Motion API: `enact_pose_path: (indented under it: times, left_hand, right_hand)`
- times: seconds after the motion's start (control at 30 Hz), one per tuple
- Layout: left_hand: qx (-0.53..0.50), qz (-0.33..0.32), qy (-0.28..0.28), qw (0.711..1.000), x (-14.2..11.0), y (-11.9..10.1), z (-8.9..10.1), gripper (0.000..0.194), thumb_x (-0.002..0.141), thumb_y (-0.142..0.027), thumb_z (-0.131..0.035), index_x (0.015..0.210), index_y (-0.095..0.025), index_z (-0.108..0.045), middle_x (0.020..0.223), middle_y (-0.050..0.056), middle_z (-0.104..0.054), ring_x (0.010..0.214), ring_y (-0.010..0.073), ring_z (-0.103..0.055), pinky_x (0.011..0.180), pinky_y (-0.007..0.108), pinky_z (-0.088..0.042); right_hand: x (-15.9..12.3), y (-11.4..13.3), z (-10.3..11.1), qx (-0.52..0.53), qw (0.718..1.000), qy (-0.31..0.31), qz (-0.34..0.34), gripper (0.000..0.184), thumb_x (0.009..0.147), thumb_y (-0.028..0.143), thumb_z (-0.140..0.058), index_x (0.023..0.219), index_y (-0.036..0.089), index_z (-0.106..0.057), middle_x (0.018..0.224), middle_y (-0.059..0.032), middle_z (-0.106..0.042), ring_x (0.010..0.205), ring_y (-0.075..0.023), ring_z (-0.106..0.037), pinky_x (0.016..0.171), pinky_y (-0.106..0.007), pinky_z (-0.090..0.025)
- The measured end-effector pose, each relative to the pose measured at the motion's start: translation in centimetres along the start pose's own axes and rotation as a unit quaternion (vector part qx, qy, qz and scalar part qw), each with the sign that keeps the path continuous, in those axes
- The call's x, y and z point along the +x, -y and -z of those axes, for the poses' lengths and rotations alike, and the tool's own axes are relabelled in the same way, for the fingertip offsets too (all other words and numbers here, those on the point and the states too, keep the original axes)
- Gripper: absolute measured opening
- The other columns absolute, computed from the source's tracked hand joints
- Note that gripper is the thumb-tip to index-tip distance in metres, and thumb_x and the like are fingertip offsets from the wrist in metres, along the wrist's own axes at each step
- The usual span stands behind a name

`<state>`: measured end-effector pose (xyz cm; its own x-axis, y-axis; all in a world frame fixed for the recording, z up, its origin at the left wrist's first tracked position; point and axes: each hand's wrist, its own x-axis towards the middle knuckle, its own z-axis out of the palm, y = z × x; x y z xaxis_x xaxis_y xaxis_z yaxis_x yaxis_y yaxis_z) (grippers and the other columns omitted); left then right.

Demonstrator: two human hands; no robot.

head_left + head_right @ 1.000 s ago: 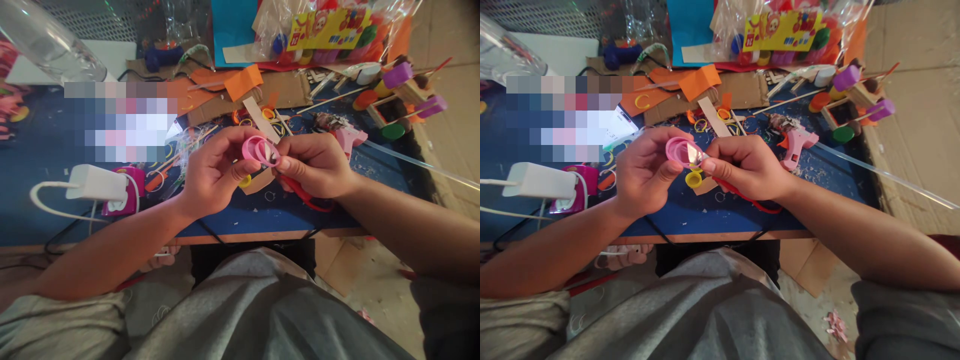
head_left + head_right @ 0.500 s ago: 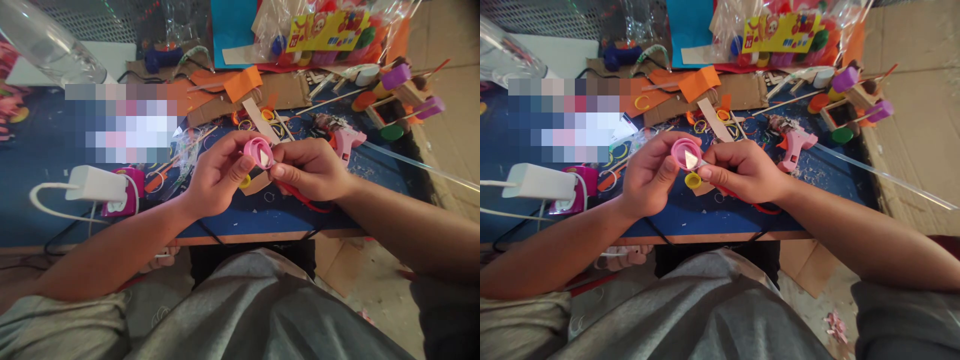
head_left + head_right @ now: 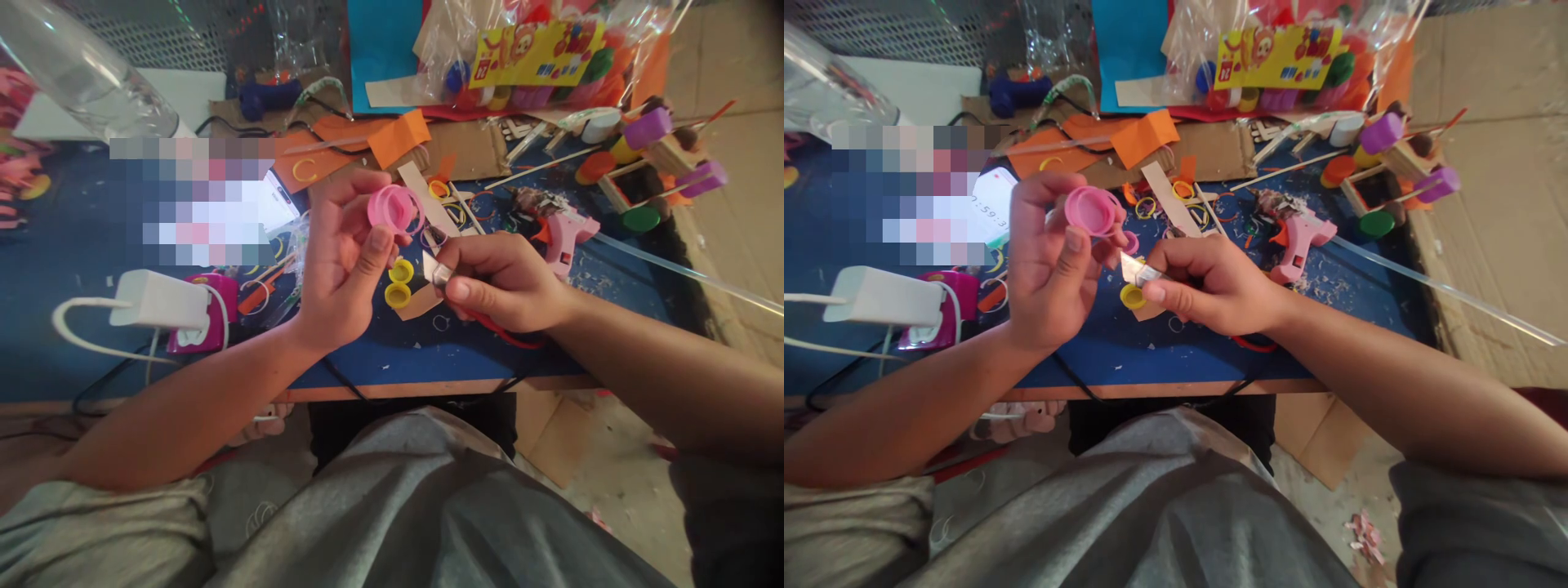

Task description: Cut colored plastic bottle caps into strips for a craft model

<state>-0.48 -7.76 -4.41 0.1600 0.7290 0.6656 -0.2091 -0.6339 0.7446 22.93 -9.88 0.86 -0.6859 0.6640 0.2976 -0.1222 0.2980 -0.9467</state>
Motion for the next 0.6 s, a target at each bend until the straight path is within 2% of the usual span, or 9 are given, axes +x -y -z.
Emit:
enact_pose_path:
  times: [0.07,0.17,0.3,0.4,0.5,0.6]
  left_hand:
    - [0.012,0.011,-0.015,1.000,0.1,0.0,0.3,0.050,0.108,-0.068,-0.078,0.149,-0.043,-0.062,0.122,0.003,-0.077,0.092,0.0173,-0.079,0.076,0.030,-0.065]
    - [0.060,0.076,-0.009,0.995,-0.1,-1.0,0.3,0.058,0.106,-0.075,-0.078,0.146,-0.036,-0.062,0.120,0.005,-0.077,0.099,0.0193,-0.079,0.083,0.032,-0.066]
    - [0.061,0.098,0.016,0.993,-0.4,-2.4,-0.5,0.055,0.102,-0.071,-0.086,0.135,-0.032,-0.065,0.109,0.002,-0.077,0.093,0.0160,-0.078,0.075,0.027,-0.062]
    - [0.035,0.110,0.040,0.992,-0.4,-2.7,-1.0,0.056,0.099,-0.067,-0.092,0.130,-0.029,-0.067,0.109,0.003,-0.080,0.095,0.0159,-0.079,0.075,0.027,-0.062]
    - [0.020,0.136,0.049,0.989,-0.3,-2.8,-1.0,0.056,0.098,-0.065,-0.093,0.130,-0.027,-0.068,0.112,0.005,-0.082,0.098,0.0168,-0.080,0.077,0.027,-0.062]
    - [0.010,0.159,0.048,0.986,-0.1,-3.2,-0.9,0.052,0.101,-0.064,-0.090,0.131,-0.026,-0.070,0.112,0.005,-0.082,0.097,0.0167,-0.079,0.078,0.028,-0.063]
  right_hand:
    - [0.0,-0.2,0.1,-0.021,1.000,-0.017,0.015,0.049,0.099,0.063,-0.094,0.093,0.022,-0.069,0.076,0.0040,-0.065,0.061,-0.0095,-0.052,0.055,-0.025,-0.040]
    - [-0.1,-0.8,0.3,-0.052,0.994,-0.094,0.025,0.052,0.088,0.059,-0.105,0.092,0.024,-0.068,0.080,0.0041,-0.064,0.066,-0.0108,-0.051,0.055,-0.026,-0.040]
    - [-0.1,-1.5,0.1,-0.073,0.980,-0.182,0.023,0.060,0.075,0.048,-0.115,0.106,0.026,-0.069,0.088,0.0046,-0.066,0.064,-0.0102,-0.051,0.053,-0.027,-0.043]
    - [0.1,-1.2,-0.3,-0.063,0.978,-0.197,-0.001,0.056,0.078,0.045,-0.114,0.109,0.025,-0.071,0.091,0.0030,-0.069,0.065,-0.0112,-0.054,0.054,-0.028,-0.047]
    - [0.4,-0.7,-0.6,-0.041,0.979,-0.197,-0.010,0.046,0.083,0.047,-0.110,0.100,0.025,-0.073,0.085,0.0025,-0.066,0.067,-0.0132,-0.058,0.054,-0.028,-0.049]
    - [0.5,-0.4,-0.6,-0.023,0.977,-0.209,-0.023,0.045,0.084,0.048,-0.109,0.093,0.024,-0.072,0.078,0.0027,-0.061,0.065,-0.0143,-0.057,0.052,-0.029,-0.047]
